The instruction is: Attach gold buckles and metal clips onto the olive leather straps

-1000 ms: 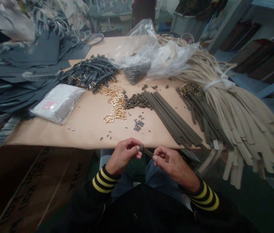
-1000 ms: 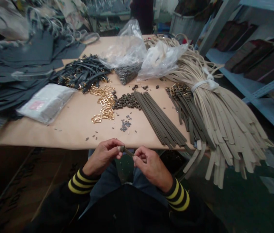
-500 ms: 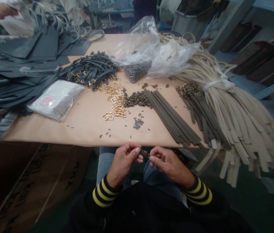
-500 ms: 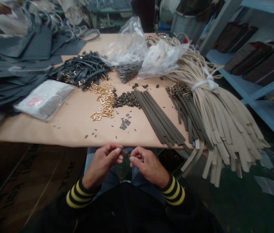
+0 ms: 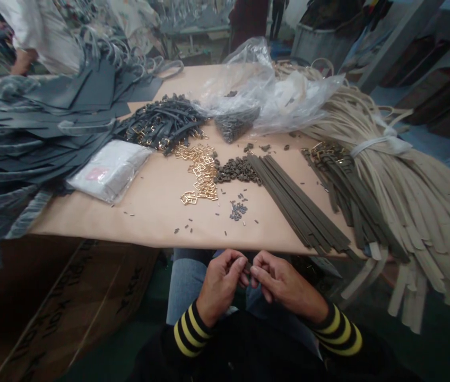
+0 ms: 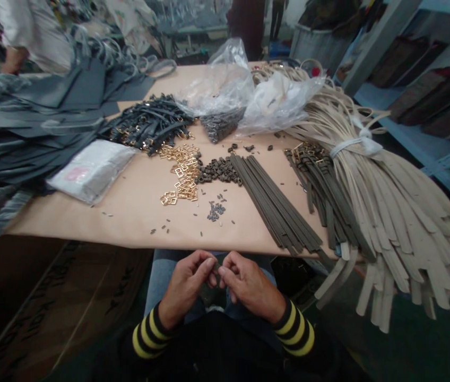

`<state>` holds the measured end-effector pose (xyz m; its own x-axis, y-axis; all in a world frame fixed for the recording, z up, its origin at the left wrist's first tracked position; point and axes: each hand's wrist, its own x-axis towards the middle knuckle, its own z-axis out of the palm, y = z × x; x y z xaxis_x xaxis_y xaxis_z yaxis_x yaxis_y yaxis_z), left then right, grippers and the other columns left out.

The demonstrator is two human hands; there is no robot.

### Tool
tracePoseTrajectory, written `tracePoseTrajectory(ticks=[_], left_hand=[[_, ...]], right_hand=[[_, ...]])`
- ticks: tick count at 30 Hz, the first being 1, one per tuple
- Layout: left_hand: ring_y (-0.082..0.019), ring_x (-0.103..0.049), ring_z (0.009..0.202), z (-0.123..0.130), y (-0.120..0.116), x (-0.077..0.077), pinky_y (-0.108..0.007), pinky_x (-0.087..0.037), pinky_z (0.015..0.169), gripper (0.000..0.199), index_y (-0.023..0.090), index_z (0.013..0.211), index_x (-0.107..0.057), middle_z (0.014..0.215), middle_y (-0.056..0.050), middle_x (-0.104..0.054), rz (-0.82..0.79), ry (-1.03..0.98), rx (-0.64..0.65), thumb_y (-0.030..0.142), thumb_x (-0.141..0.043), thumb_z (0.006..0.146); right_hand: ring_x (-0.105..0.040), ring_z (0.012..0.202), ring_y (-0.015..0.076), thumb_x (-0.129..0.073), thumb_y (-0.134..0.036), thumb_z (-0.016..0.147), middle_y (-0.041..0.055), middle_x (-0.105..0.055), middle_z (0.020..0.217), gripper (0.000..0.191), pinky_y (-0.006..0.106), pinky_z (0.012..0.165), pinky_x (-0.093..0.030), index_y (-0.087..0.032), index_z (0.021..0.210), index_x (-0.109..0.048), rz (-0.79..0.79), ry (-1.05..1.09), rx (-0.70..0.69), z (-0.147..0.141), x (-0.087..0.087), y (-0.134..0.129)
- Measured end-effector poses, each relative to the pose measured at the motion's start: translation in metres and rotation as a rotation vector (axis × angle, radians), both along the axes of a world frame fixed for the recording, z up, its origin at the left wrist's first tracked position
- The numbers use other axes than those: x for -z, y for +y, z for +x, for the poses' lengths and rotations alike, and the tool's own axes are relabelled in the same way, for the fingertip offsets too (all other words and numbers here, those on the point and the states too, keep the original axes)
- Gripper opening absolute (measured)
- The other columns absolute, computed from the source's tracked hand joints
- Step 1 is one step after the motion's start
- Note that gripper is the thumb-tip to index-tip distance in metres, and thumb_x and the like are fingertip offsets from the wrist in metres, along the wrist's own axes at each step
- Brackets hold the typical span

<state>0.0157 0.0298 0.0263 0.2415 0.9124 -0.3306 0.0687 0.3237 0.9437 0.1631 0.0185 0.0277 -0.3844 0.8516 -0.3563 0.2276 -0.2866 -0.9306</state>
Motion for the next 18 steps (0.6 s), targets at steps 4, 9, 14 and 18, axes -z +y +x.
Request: tracePoseTrajectory(ticks=[4,9,14,18], left_hand=[[-0.009,-0.051,0.049,-0.007,0.006,-0.001,-0.02,-0.042,0.05,0.019,0.013,0.072,-0.053,0.055,0.001,-0.054,0.049,0.085,0.04,0.03,-0.046,0.077],[-0.014,-0.057,0.069,-0.027,0.038,-0.006,-0.024,-0.045,0.062,0.021,0.013,0.086,-0.057,0.076,-0.005,-0.062,0.353,0.414,0.127,0.029,-0.044,0.079],[-0.021,-0.052,0.086,-0.074,0.1,0.0,-0.035,-0.042,0.079,0.022,0.013,0.095,-0.055,0.093,-0.011,-0.06,0.805,1.007,-0.035,0.02,-0.042,0.08],[-0.023,-0.05,0.087,-0.094,0.128,0.012,-0.035,-0.042,0.08,0.021,0.014,0.093,-0.057,0.093,-0.01,-0.059,0.891,1.289,0.082,0.021,-0.041,0.08]], right_hand=[[-0.041,0.039,0.0045,-0.042,-0.031,0.081,-0.0016,-0.053,0.061,0.018,0.017,0.038,-0.031,-0.016,0.072,-0.041,-0.032,-0.004,-0.039,0.003,-0.004,0.004],[-0.04,0.043,0.0048,-0.041,-0.031,0.081,0.0004,-0.055,0.067,0.017,0.018,0.041,-0.032,-0.015,0.077,-0.044,0.033,0.001,0.004,0.01,-0.005,0.02],[-0.038,0.04,0.0053,-0.042,-0.034,0.08,-0.0002,-0.055,0.064,0.018,0.018,0.039,-0.029,-0.016,0.078,-0.042,0.089,-0.005,0.17,0.017,0.005,0.042],[-0.038,0.039,0.0053,-0.043,-0.035,0.079,-0.0009,-0.054,0.062,0.018,0.018,0.037,-0.029,-0.016,0.077,-0.042,0.091,-0.039,0.214,0.017,0.012,0.049]])
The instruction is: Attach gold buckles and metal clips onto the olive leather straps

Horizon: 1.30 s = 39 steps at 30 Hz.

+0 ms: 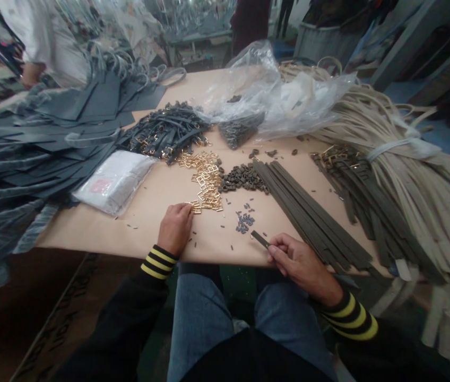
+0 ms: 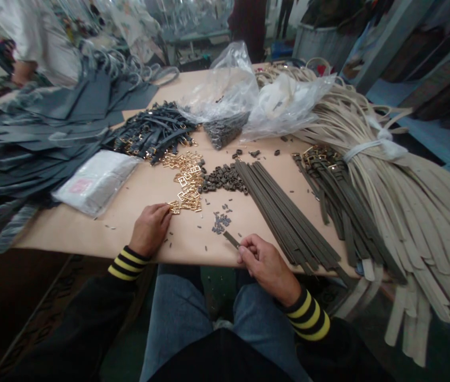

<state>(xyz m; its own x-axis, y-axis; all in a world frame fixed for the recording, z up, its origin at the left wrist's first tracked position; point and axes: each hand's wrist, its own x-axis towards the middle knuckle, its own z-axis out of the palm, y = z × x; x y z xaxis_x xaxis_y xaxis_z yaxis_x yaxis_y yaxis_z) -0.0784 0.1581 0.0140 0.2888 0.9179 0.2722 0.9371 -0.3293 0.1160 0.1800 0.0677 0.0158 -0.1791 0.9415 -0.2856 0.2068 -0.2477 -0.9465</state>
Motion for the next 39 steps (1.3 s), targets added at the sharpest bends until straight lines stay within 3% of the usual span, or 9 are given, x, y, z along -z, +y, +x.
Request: tracePoseTrajectory(ticks=[12,14,17,19,21,24,26,31,39], left_hand=[[-0.022,-0.048,0.077,-0.004,0.01,0.003,-0.032,-0.042,0.068,0.019,0.012,0.078,-0.054,0.078,-0.011,-0.054,0.059,0.247,0.034,0.017,-0.036,0.081],[-0.022,-0.048,0.076,-0.004,0.011,-0.001,-0.032,-0.042,0.067,0.017,0.012,0.077,-0.053,0.076,-0.011,-0.054,0.058,0.171,0.0,0.016,-0.038,0.079],[-0.017,-0.049,0.067,0.0,0.003,-0.017,-0.029,-0.041,0.064,0.012,0.013,0.076,-0.052,0.071,-0.005,-0.053,0.001,-0.185,-0.116,0.019,-0.042,0.076],[-0.012,-0.047,0.059,0.009,-0.013,-0.029,-0.026,-0.041,0.06,0.011,0.014,0.073,-0.052,0.066,-0.001,-0.051,-0.175,-0.523,-0.16,0.024,-0.046,0.075],[-0.009,-0.046,0.056,0.022,-0.035,-0.037,-0.023,-0.04,0.057,0.015,0.014,0.071,-0.052,0.061,0.001,-0.05,-0.507,-0.849,-0.109,0.028,-0.05,0.073],[-0.008,-0.047,0.056,0.048,-0.072,-0.036,-0.022,-0.04,0.056,0.019,0.012,0.068,-0.053,0.063,0.001,-0.052,-1.046,-1.215,-0.039,0.031,-0.058,0.066],[-0.007,-0.047,0.056,0.064,-0.091,-0.03,-0.021,-0.041,0.055,0.023,0.011,0.066,-0.053,0.064,0.0,-0.052,-1.258,-1.337,-0.065,0.031,-0.063,0.062],[-0.007,-0.048,0.054,0.086,-0.115,-0.015,-0.021,-0.042,0.052,0.028,0.01,0.06,-0.054,0.061,0.0,-0.053,-1.455,-1.461,-0.13,0.033,-0.069,0.056],[-0.008,-0.05,0.054,0.09,-0.126,-0.008,-0.021,-0.043,0.051,0.031,0.009,0.059,-0.055,0.059,-0.001,-0.056,-1.52,-1.475,-0.159,0.035,-0.071,0.053]], right_hand=[[-0.038,0.037,0.0049,-0.043,-0.035,0.077,-0.0011,-0.053,0.061,0.018,0.017,0.033,-0.028,-0.016,0.076,-0.043,0.007,-0.012,0.01,0.0,-0.001,0.0],[-0.038,0.037,0.0053,-0.043,-0.035,0.077,-0.0012,-0.053,0.061,0.018,0.017,0.033,-0.028,-0.016,0.076,-0.043,0.01,-0.019,0.019,0.0,0.0,0.001],[-0.038,0.038,0.0058,-0.043,-0.034,0.077,-0.0015,-0.053,0.061,0.018,0.018,0.035,-0.03,-0.016,0.078,-0.043,0.022,-0.038,0.021,0.002,-0.002,0.002],[-0.042,0.043,0.0073,-0.044,-0.032,0.077,-0.002,-0.052,0.06,0.016,0.019,0.04,-0.033,-0.016,0.077,-0.045,0.072,-0.096,-0.028,0.003,-0.007,0.001],[-0.045,0.049,0.0092,-0.046,-0.03,0.078,-0.0026,-0.051,0.057,0.016,0.021,0.047,-0.036,-0.015,0.078,-0.05,0.129,-0.174,-0.117,0.004,-0.015,-0.002],[-0.049,0.053,0.011,-0.047,-0.031,0.079,-0.002,-0.052,0.059,0.018,0.022,0.052,-0.037,-0.015,0.082,-0.056,0.155,-0.234,-0.238,0.005,-0.029,-0.011],[-0.051,0.057,0.012,-0.048,-0.031,0.079,-0.0009,-0.055,0.063,0.019,0.022,0.054,-0.038,-0.016,0.083,-0.058,0.159,-0.238,-0.283,0.006,-0.035,-0.019],[-0.053,0.065,0.0135,-0.049,-0.029,0.079,0.0002,-0.058,0.068,0.018,0.023,0.061,-0.038,-0.014,0.081,-0.059,0.135,-0.213,-0.337,0.006,-0.032,-0.035],[-0.042,0.052,0.0097,-0.046,-0.036,0.079,-0.0035,-0.045,0.054,0.028,0.02,0.049,-0.031,-0.015,0.062,-0.05,0.015,-0.222,-0.311,0.002,-0.013,-0.049]])
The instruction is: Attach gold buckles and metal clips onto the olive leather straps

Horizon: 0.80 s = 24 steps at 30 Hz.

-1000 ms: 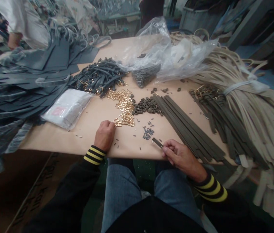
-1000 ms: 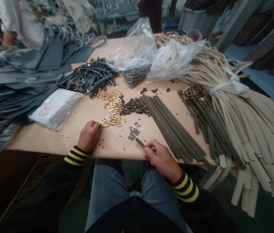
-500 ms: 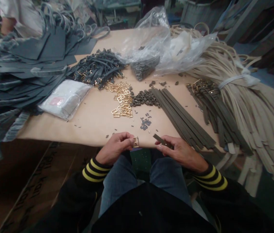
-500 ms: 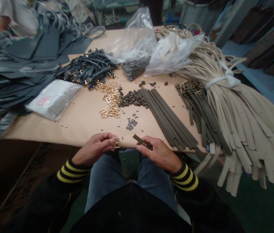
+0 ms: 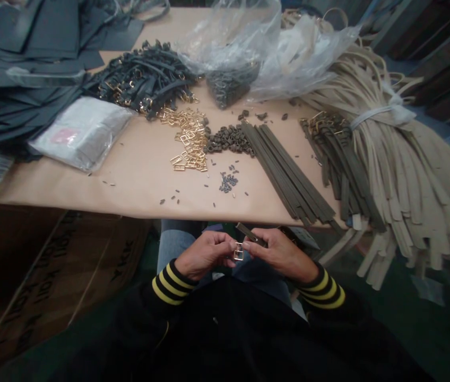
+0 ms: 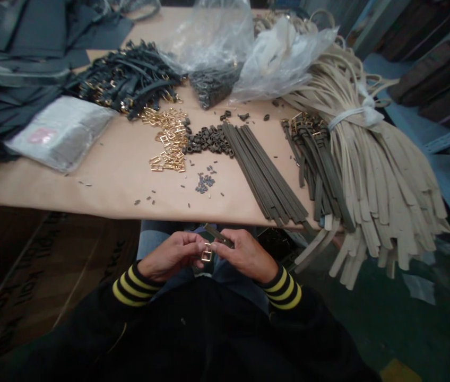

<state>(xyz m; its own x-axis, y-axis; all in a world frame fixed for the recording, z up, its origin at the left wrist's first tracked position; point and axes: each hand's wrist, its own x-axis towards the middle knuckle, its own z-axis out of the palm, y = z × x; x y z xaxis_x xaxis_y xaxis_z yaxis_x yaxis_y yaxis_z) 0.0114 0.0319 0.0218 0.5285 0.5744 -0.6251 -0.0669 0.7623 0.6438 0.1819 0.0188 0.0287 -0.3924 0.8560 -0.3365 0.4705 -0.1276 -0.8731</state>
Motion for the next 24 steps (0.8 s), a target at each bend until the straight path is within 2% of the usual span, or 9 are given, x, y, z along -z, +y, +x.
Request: tracePoseTrajectory(ticks=[12,16,19,24], left_hand=[[-0.009,-0.056,0.057,0.004,-0.009,0.005,-0.022,-0.043,0.06,0.029,0.01,0.057,-0.055,0.056,-0.001,-0.059,-0.051,-0.021,-0.089,0.033,-0.072,0.053],[-0.007,-0.053,0.053,0.005,-0.009,0.007,-0.02,-0.042,0.057,0.025,0.01,0.055,-0.055,0.056,0.0,-0.059,-0.061,-0.002,-0.168,0.028,-0.072,0.054],[-0.006,-0.052,0.052,0.006,-0.008,0.01,-0.019,-0.042,0.055,0.019,0.01,0.054,-0.055,0.054,0.001,-0.058,-0.065,0.015,-0.218,0.021,-0.07,0.053],[-0.005,-0.049,0.046,0.007,-0.011,0.018,-0.017,-0.038,0.048,0.016,0.01,0.052,-0.053,0.049,0.002,-0.054,-0.078,0.031,-0.227,0.016,-0.068,0.053]], right_hand=[[-0.044,0.052,0.0098,-0.046,-0.033,0.081,-0.0031,-0.047,0.055,0.025,0.021,0.05,-0.032,-0.015,0.065,-0.051,0.012,-0.087,-0.027,-0.004,0.004,-0.004],[-0.049,0.06,0.0125,-0.054,-0.029,0.077,-0.0011,-0.051,0.065,0.013,0.022,0.056,-0.036,-0.016,0.076,-0.051,0.188,-0.172,0.028,-0.012,0.0,-0.011],[-0.052,0.071,0.0164,-0.062,-0.024,0.07,0.0032,-0.052,0.079,0.018,0.025,0.06,-0.039,-0.017,0.083,-0.052,0.345,-0.27,-0.052,-0.02,-0.001,-0.017],[-0.053,0.068,0.018,-0.055,-0.02,0.075,0.0047,-0.054,0.076,0.007,0.025,0.056,-0.036,-0.017,0.082,-0.053,0.406,-0.456,-0.128,-0.027,0.003,-0.022]])
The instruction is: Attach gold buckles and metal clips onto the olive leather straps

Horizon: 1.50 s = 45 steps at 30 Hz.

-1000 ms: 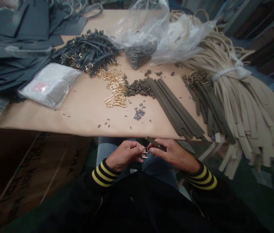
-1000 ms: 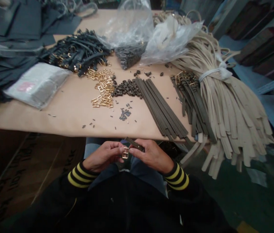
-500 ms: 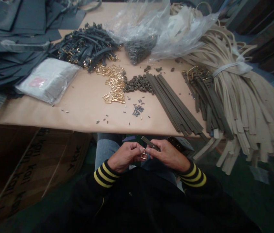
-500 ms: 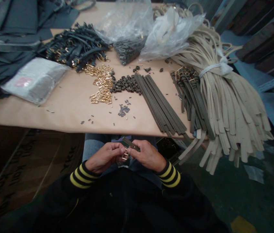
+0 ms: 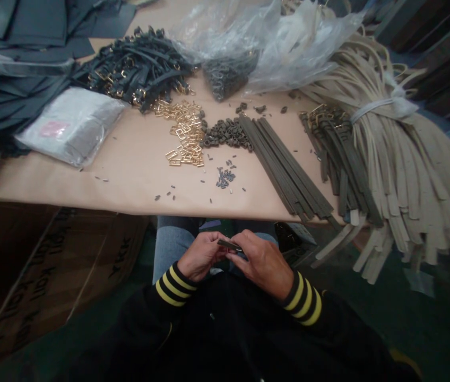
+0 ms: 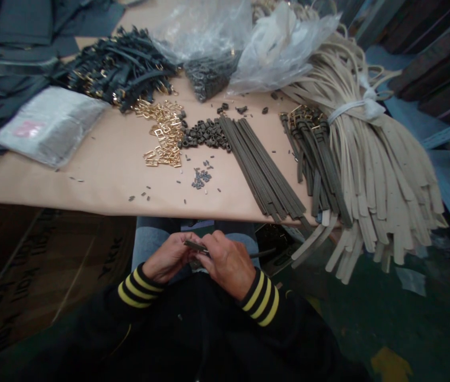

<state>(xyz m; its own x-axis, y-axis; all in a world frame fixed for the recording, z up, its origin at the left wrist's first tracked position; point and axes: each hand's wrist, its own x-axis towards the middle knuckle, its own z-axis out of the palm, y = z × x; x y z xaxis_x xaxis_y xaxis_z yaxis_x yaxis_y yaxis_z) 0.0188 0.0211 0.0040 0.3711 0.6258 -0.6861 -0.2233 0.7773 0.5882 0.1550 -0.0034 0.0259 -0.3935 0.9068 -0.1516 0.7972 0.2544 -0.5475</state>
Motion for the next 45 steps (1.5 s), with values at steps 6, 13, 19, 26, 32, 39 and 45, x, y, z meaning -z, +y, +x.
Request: tracePoseTrajectory(ticks=[6,13,19,26,32,39,45], left_hand=[[-0.006,-0.054,0.054,0.002,-0.005,0.006,-0.019,-0.044,0.058,0.022,0.011,0.057,-0.052,0.059,0.001,-0.058,-0.024,-0.045,-0.037,0.02,-0.071,0.053],[-0.005,-0.054,0.047,0.002,-0.007,0.004,-0.015,-0.044,0.048,0.033,0.013,0.074,-0.05,0.055,0.003,-0.059,0.082,-0.026,-0.078,0.027,-0.073,0.055],[-0.003,-0.053,0.044,-0.003,-0.008,0.0,-0.012,-0.044,0.046,0.031,0.01,0.068,-0.053,0.053,0.002,-0.059,0.025,-0.025,0.007,0.029,-0.073,0.054],[-0.003,-0.049,0.041,-0.006,-0.01,0.0,-0.011,-0.04,0.039,0.029,0.01,0.063,-0.051,0.053,0.002,-0.056,0.028,-0.037,0.023,0.032,-0.069,0.059],[-0.003,-0.047,0.04,-0.008,-0.009,-0.001,-0.01,-0.04,0.036,0.027,0.011,0.064,-0.05,0.051,0.003,-0.054,0.023,-0.108,0.022,0.032,-0.067,0.063],[-0.003,-0.047,0.041,-0.01,-0.011,0.001,-0.009,-0.041,0.035,0.023,0.011,0.067,-0.05,0.052,0.003,-0.054,0.007,-0.193,0.038,0.029,-0.065,0.066],[-0.003,-0.047,0.039,-0.011,-0.013,-0.002,-0.008,-0.04,0.033,0.023,0.011,0.068,-0.051,0.05,0.002,-0.054,-0.077,-0.287,0.093,0.027,-0.067,0.064]], right_hand=[[-0.053,0.059,0.017,-0.049,-0.01,0.072,0.004,-0.057,0.064,0.007,0.025,0.054,-0.033,-0.015,0.076,-0.053,-0.078,0.025,0.072,0.003,0.005,0.003],[-0.046,0.049,0.0102,-0.044,-0.024,0.078,-0.0009,-0.052,0.053,0.023,0.021,0.049,-0.032,-0.016,0.057,-0.049,-0.377,0.375,0.238,0.016,0.002,0.013],[-0.042,0.048,0.0086,-0.045,-0.03,0.079,-0.0029,-0.049,0.05,0.027,0.021,0.049,-0.031,-0.015,0.057,-0.051,-0.483,0.454,0.199,0.025,0.004,0.015],[-0.044,0.053,0.0098,-0.036,-0.037,0.084,-0.0021,-0.052,0.065,0.021,0.022,0.051,-0.036,-0.017,0.088,-0.041,-0.512,0.601,0.263,0.028,0.012,0.008],[-0.037,0.047,0.0071,-0.038,-0.031,0.083,-0.0017,-0.048,0.062,0.018,0.02,0.045,-0.03,-0.016,0.073,-0.042,-0.59,0.626,0.228,0.036,0.017,0.001],[-0.036,0.042,0.0041,-0.047,-0.037,0.079,-0.0013,-0.05,0.061,0.024,0.018,0.041,-0.026,-0.013,0.076,-0.048,-0.746,0.797,0.168,0.044,0.015,0.002],[-0.036,0.04,0.0031,-0.05,-0.041,0.077,-0.0015,-0.051,0.06,0.028,0.017,0.037,-0.024,-0.012,0.077,-0.049,-0.856,0.862,0.053,0.049,0.02,0.002]])
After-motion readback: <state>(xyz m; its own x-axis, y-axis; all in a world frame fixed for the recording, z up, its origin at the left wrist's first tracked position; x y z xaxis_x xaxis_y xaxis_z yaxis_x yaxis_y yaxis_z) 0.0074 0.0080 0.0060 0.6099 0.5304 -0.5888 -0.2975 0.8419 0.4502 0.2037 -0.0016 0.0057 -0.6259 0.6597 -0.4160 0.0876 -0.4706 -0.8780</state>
